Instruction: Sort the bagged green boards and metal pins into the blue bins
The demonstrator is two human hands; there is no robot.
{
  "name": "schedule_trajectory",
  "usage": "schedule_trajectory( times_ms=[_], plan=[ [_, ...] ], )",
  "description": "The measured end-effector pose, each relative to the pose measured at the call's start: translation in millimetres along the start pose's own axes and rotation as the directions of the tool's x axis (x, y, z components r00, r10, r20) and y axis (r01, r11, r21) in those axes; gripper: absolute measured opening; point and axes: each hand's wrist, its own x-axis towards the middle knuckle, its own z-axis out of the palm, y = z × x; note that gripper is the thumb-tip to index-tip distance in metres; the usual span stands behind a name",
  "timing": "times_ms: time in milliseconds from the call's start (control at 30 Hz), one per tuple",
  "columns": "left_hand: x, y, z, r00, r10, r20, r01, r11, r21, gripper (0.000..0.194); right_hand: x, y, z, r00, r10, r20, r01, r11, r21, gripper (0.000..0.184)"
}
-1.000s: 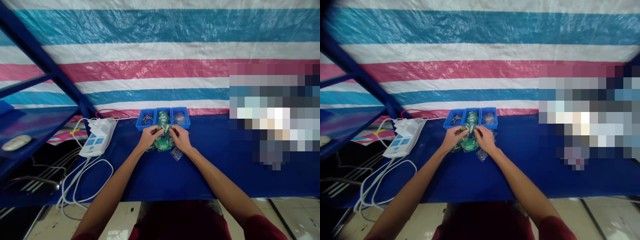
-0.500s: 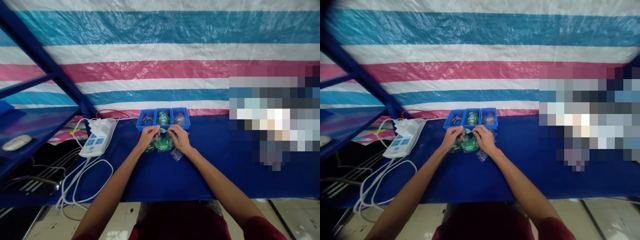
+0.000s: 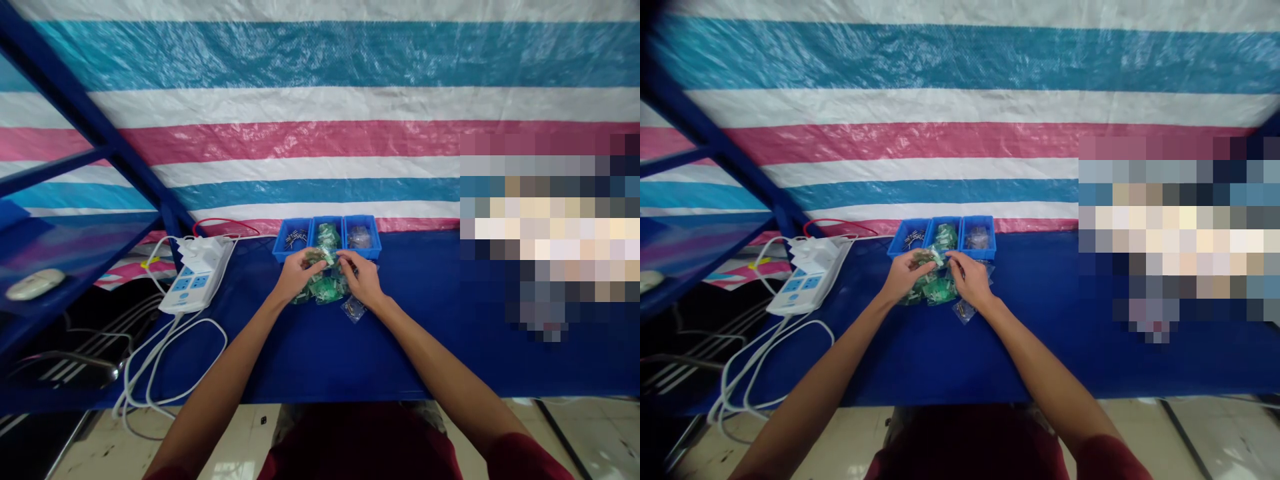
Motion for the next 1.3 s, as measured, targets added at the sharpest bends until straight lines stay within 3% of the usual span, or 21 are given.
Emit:
schedule_trajectory(
  times_ms=[133, 200, 300, 400, 467, 567, 633, 767, 867, 933, 1000, 1033, 1100, 1167, 1233, 1300],
  plan=[
    [0, 2, -0.1, 0.997, -0.046, 0.066, 0.053, 0.992, -0.116, 0.058, 0, 1, 0, 0.992, -0.118, 0.038, 0.119, 0.992, -0.032, 0.035],
    [1, 2, 0.0, 0.991, -0.058, 0.120, 0.075, 0.987, -0.141, 0.058, 0, 2, 1, 0.988, -0.146, 0.042, 0.148, 0.987, -0.057, 0.030],
    [2, 0, -0.8, 0.984, -0.074, 0.164, 0.096, 0.987, -0.130, 0.041, 0, 3, 2, 0.990, -0.141, 0.008, 0.141, 0.989, -0.051, 0.023],
    [3, -2, -3.5, 0.982, -0.023, 0.189, 0.049, 0.990, -0.134, 0.053, 0, 1, 1, 0.994, -0.111, -0.002, 0.111, 0.993, -0.036, 0.021],
    [3, -2, -5.5, 0.980, 0.028, 0.198, -0.020, 0.999, -0.045, 0.057, 1, -1, 1, 0.998, -0.057, -0.018, 0.056, 0.997, -0.046, 0.021],
    [2, 1, -6.5, 0.983, 0.094, 0.158, -0.128, 0.967, 0.221, 0.045, 1, -5, 0, 0.999, 0.025, -0.047, -0.027, 0.998, -0.052, 0.024],
    [3, 2, -5.7, 0.986, 0.121, 0.116, -0.152, 0.939, 0.310, 0.045, 2, -6, -1, 0.997, 0.057, -0.051, -0.059, 0.997, -0.045, 0.027],
    [26, 5, -5.1, 0.992, 0.117, -0.039, -0.092, 0.913, 0.396, 0.045, 3, -6, -3, 0.990, 0.101, -0.094, -0.105, 0.994, -0.039, 0.029],
    [51, 12, -8.7, 0.984, 0.104, -0.144, -0.033, 0.902, 0.431, 0.024, 3, -4, -3, 0.989, 0.098, -0.110, -0.104, 0.993, -0.052, 0.029],
    [57, 21, -12.8, 0.978, 0.096, -0.182, 0.004, 0.876, 0.483, 0.035, 3, -3, -2, 0.990, 0.091, -0.108, -0.099, 0.993, -0.066, 0.029],
    [48, 30, -18.2, 0.985, 0.094, -0.143, 0.008, 0.808, 0.589, 0.040, 4, -2, -2, 0.991, 0.085, -0.106, -0.093, 0.993, -0.075, 0.028],
    [37, 34, -21.3, 0.995, 0.070, -0.066, -0.009, 0.752, 0.659, 0.039, 4, -2, -2, 0.991, 0.085, -0.107, -0.093, 0.993, -0.076, 0.028],
    [10, 37, -28.1, 0.994, -0.065, 0.093, -0.036, 0.598, 0.801, 0.040, 4, -2, -1, 0.990, 0.092, -0.110, -0.101, 0.992, -0.077, 0.028],
    [-18, 34, -34.0, 0.964, -0.198, 0.180, -0.074, 0.450, 0.890, 0.050, 4, -2, -1, 0.989, 0.102, -0.104, -0.110, 0.991, -0.077, 0.028],
    [-40, 27, -37.1, 0.942, -0.281, 0.182, -0.084, 0.328, 0.941, 0.055, 4, -2, 0, 0.990, 0.109, -0.092, -0.116, 0.990, -0.077, 0.029],
    [-51, 18, -36.4, 0.937, -0.285, 0.203, -0.119, 0.285, 0.951, 0.046, 3, -2, 0, 0.991, 0.107, -0.082, -0.113, 0.991, -0.076, 0.029]
  ],
)
